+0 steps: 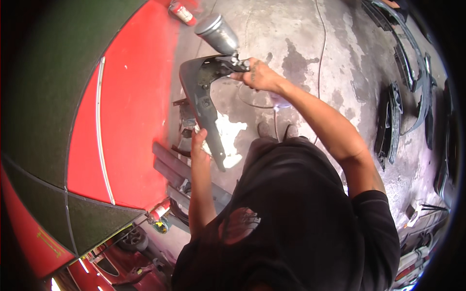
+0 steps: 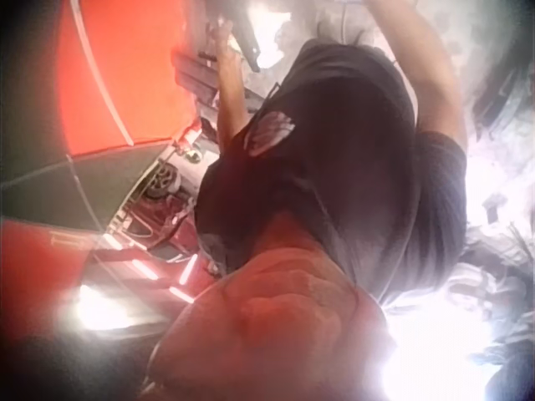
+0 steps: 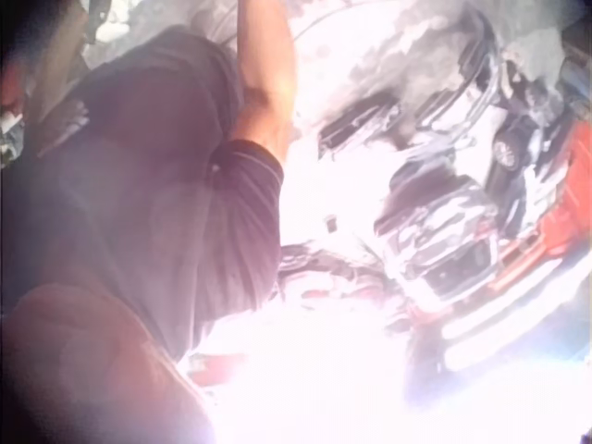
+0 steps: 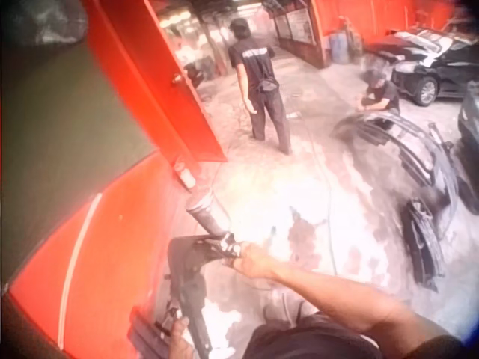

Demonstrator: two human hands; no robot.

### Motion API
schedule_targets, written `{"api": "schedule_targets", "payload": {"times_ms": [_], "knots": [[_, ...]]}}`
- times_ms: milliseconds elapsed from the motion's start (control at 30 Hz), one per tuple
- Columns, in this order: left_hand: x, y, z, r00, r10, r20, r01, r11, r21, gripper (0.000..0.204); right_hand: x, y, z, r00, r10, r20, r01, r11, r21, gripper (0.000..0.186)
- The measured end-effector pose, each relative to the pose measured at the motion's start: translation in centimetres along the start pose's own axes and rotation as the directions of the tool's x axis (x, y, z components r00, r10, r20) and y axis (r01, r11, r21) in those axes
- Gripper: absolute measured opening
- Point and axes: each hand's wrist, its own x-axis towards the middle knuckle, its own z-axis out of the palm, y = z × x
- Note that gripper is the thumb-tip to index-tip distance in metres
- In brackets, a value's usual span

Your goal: The person wipes a black plastic car part with a white cloth and then sprays it with a paint gun. They repeat this process on multiple parts, wiping and spraying each one individually in a workshop setting.

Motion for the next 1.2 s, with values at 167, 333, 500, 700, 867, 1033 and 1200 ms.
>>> {"api": "schedule_targets", "payload": {"times_ms": [167,333,500,700,867,1033,1200], "knots": [[0.8,0.5,0.9,0.961,-0.276,0.008,0.273,0.944,-0.185,0.072,-0.6,-1.1,2.2,0.987,-0.155,-0.047,0.158,0.985,0.073,0.037],[3.2,-0.4,-0.7,0.911,-0.186,0.368,0.355,0.808,-0.470,0.076,-3.3,-3.2,2.0,0.972,-0.182,0.149,0.187,0.982,-0.023,0.046],[5.7,-1.3,-0.4,0.973,-0.117,0.200,0.212,0.794,-0.569,0.077,-7.7,-4.6,1.9,0.991,-0.101,0.083,0.101,0.995,-0.005,0.053],[7.7,-3.0,-4.6,0.920,0.097,0.380,0.288,0.489,-0.823,0.062,-11.5,-5.7,1.9,0.911,-0.237,0.336,0.280,0.956,-0.083,0.064],[7.5,-4.0,-1.6,0.994,0.105,-0.007,-0.102,0.950,-0.296,0.063,-10.8,-4.5,3.1,0.954,-0.147,0.261,0.157,0.988,-0.018,0.049],[5.6,-2.1,1.4,0.988,0.021,0.155,0.062,0.859,-0.509,0.068,-9.4,-4.2,3.2,0.935,-0.330,0.133,0.336,0.942,-0.024,0.036],[3.6,-2.1,2.8,0.960,-0.128,0.247,0.242,0.824,-0.513,0.062,-6.9,-1.2,3.6,0.976,-0.211,-0.047,0.203,0.969,-0.139,0.034]]}}
